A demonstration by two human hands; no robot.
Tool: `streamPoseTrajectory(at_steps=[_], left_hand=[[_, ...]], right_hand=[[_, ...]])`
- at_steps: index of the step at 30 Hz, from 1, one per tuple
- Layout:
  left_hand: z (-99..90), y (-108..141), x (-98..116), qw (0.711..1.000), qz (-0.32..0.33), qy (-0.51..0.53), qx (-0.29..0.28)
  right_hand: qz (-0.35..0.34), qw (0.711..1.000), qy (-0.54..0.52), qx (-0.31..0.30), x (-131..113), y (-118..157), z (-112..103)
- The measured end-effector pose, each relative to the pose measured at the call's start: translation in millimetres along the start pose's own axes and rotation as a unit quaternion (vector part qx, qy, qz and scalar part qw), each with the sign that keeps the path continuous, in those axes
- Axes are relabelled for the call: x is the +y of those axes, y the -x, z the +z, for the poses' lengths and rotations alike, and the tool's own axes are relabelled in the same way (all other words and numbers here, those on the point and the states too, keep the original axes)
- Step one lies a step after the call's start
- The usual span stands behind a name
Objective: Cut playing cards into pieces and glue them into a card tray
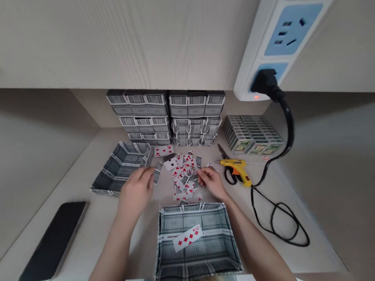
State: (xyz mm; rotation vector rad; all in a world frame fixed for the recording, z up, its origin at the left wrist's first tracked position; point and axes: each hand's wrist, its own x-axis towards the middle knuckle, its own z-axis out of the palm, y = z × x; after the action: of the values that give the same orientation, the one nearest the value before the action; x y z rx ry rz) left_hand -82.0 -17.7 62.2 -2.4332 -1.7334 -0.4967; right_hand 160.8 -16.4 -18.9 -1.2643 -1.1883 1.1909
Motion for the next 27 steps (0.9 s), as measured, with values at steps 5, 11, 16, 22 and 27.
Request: streamPoseTrajectory(at_steps=[5,11,16,22,27], left_hand=[[28.7,-21,19,0.975,-0.014,-0.086,-0.203],[45.5,-31,19,0.973,-0.009,-0.112,-0.2],[40.8,-27,12,0.986,-0.051,-0.091,-0.133],[22.4,-23,7,0.994,-0.098,0.046,0.006],[12.1,-22,0,0.97,-0.086,0.221,0.057]], right_hand=[[-0.002,1.0,0.004,0.002,3,0,-1],[-0.01,1.0,0.003,-0.001,5,-1,-1],[-0.012,1.0,0.007,-0.003,5,-1,-1],[-0.011,1.0,0.003,-0.001,6,-1,-1],[-0.013,1.0,0.005,0.001,5,-1,0]])
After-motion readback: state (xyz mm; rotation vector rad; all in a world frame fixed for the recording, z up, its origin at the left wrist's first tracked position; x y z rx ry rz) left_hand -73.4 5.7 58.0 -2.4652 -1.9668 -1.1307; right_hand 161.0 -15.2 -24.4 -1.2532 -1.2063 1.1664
